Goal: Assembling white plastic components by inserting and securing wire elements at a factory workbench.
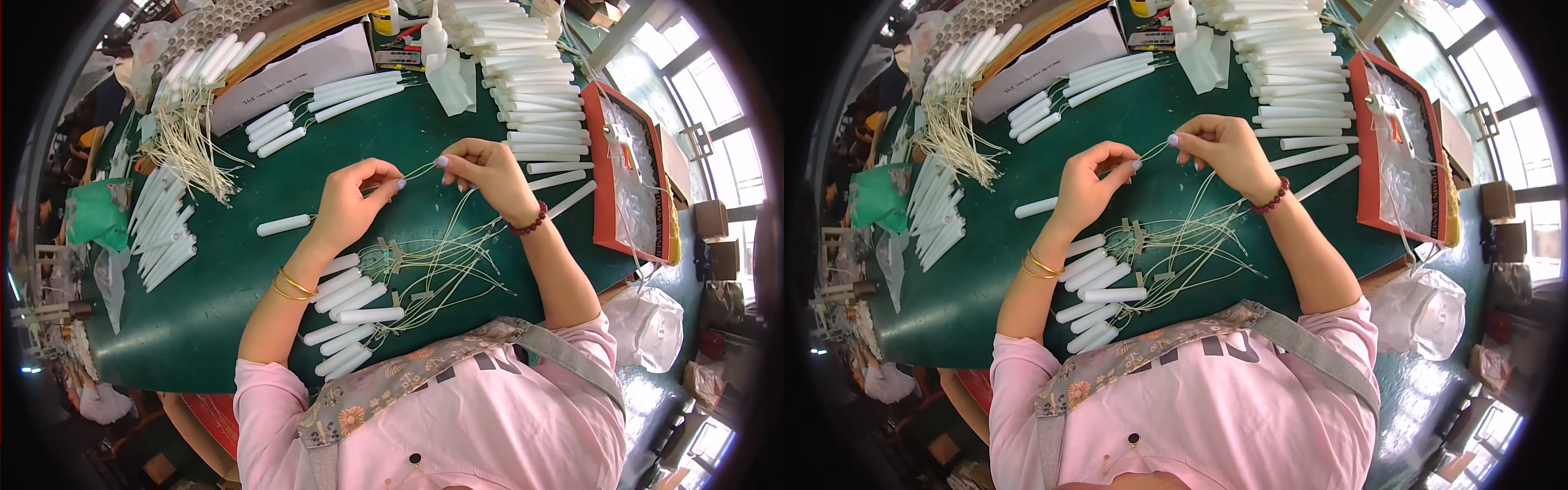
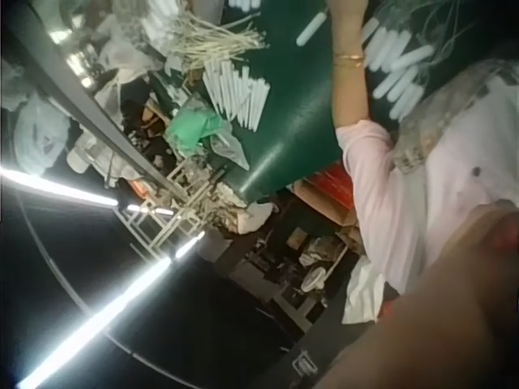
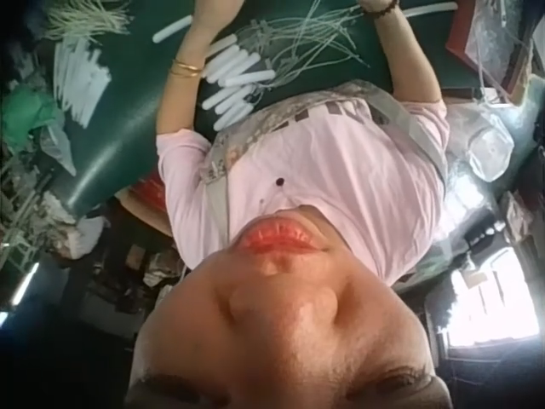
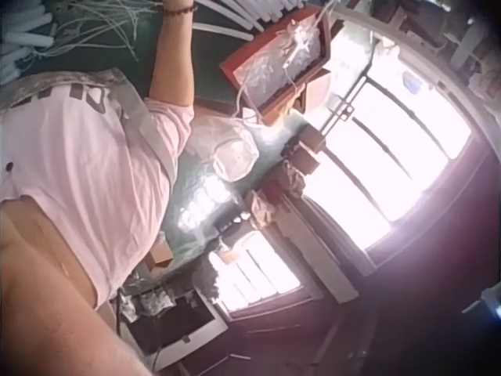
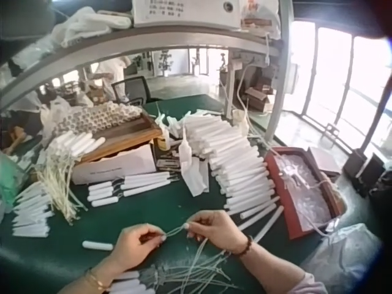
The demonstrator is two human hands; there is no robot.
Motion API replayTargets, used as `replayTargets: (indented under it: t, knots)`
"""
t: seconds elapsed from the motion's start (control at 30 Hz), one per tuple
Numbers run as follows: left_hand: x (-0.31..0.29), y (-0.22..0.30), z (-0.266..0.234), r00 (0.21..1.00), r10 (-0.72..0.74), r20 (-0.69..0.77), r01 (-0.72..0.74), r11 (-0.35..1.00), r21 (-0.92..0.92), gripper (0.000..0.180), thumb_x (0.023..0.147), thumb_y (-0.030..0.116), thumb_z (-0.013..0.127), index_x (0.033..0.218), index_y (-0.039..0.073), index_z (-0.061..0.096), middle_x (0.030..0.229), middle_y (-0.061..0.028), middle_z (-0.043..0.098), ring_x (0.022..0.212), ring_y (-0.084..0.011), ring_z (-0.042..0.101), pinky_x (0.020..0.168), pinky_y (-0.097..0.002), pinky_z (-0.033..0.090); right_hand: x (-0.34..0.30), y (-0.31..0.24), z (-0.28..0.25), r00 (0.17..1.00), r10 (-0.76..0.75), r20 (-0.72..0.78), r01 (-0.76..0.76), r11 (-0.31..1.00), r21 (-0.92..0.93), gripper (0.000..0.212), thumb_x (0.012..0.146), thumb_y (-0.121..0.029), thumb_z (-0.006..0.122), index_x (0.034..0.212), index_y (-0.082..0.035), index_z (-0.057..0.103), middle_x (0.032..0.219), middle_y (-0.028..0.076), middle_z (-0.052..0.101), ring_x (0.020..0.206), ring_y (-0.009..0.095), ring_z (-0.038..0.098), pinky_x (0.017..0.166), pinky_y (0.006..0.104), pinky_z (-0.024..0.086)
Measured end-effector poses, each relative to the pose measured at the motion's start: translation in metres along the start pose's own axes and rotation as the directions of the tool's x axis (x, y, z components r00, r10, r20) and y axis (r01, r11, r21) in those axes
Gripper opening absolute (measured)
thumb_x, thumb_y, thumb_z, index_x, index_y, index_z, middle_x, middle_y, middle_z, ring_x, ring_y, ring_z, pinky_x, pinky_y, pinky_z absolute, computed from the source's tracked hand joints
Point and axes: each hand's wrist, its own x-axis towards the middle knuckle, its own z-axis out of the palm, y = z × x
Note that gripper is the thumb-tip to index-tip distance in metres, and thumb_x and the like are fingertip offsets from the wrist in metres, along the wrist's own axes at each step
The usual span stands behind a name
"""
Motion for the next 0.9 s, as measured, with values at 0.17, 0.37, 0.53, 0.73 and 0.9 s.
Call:
replayTargets:
  t: [0.17, 0.37, 0.53, 0.73, 0.9]
  knots:
    - [-0.001, 0.003, 0.001, 0.997, 0.071, -0.022, -0.064, 0.974, 0.215, 0.004, 0.092, 0.002, 0.079, 0.095, 0.000, 0.079, 0.081, -0.0064, 0.073, 0.074, -0.0117, 0.066, 0.067, -0.0260, 0.053, -0.002, 0.016, 0.002, 0.994, -0.071, -0.080, 0.066, 0.996, -0.063, 0.017, 0.098, -0.015, 0.075, 0.099, 0.001, 0.075, 0.080, 0.000, 0.071, 0.070, 0.004, 0.057, 0.063, 0.0208, 0.045]
    - [-0.001, -0.010, -0.007, 0.990, 0.127, -0.065, -0.100, 0.942, 0.319, 0.007, 0.089, 0.002, 0.079, 0.095, -0.001, 0.078, 0.085, -0.0091, 0.074, 0.074, -0.0173, 0.067, 0.069, -0.0288, 0.052, -0.016, -0.007, -0.027, 0.948, -0.313, 0.060, 0.286, 0.754, -0.591, 0.022, 0.090, -0.015, 0.081, 0.108, -0.005, 0.076, 0.095, 0.004, 0.070, 0.069, 0.014, 0.057, 0.066, 0.0292, 0.050]
    - [0.004, -0.013, -0.012, 0.989, 0.133, -0.066, -0.109, 0.954, 0.280, 0.008, 0.091, 0.004, 0.077, 0.098, 0.000, 0.078, 0.086, -0.0093, 0.073, 0.074, -0.0195, 0.068, 0.068, -0.0302, 0.054, -0.058, 0.018, -0.095, 0.899, -0.410, 0.154, 0.249, 0.190, -0.950, 0.024, 0.084, -0.008, 0.076, 0.108, -0.008, 0.073, 0.106, 0.006, 0.071, 0.080, 0.028, 0.069, 0.074, 0.0402, 0.056]
    - [0.004, -0.015, -0.011, 0.995, 0.096, -0.017, -0.088, 0.956, 0.281, 0.009, 0.093, 0.003, 0.076, 0.100, 0.000, 0.079, 0.090, -0.0082, 0.074, 0.080, -0.0182, 0.068, 0.073, -0.0294, 0.053, -0.068, 0.014, -0.073, 0.879, -0.443, -0.177, 0.062, 0.475, -0.878, 0.027, 0.088, 0.005, 0.064, 0.112, -0.007, 0.066, 0.103, 0.007, 0.070, 0.077, 0.020, 0.068, 0.072, 0.0321, 0.055]
    - [0.000, -0.015, -0.011, 0.997, 0.078, 0.018, -0.080, 0.957, 0.279, 0.011, 0.094, 0.009, 0.075, 0.101, 0.002, 0.079, 0.094, -0.0107, 0.075, 0.080, -0.0236, 0.071, 0.075, -0.0331, 0.058, -0.035, -0.011, -0.059, 0.648, -0.590, -0.481, 0.542, 0.802, -0.253, 0.035, 0.105, 0.003, 0.047, 0.139, -0.001, 0.042, 0.114, 0.020, 0.072, 0.080, 0.016, 0.065, 0.072, 0.0283, 0.055]
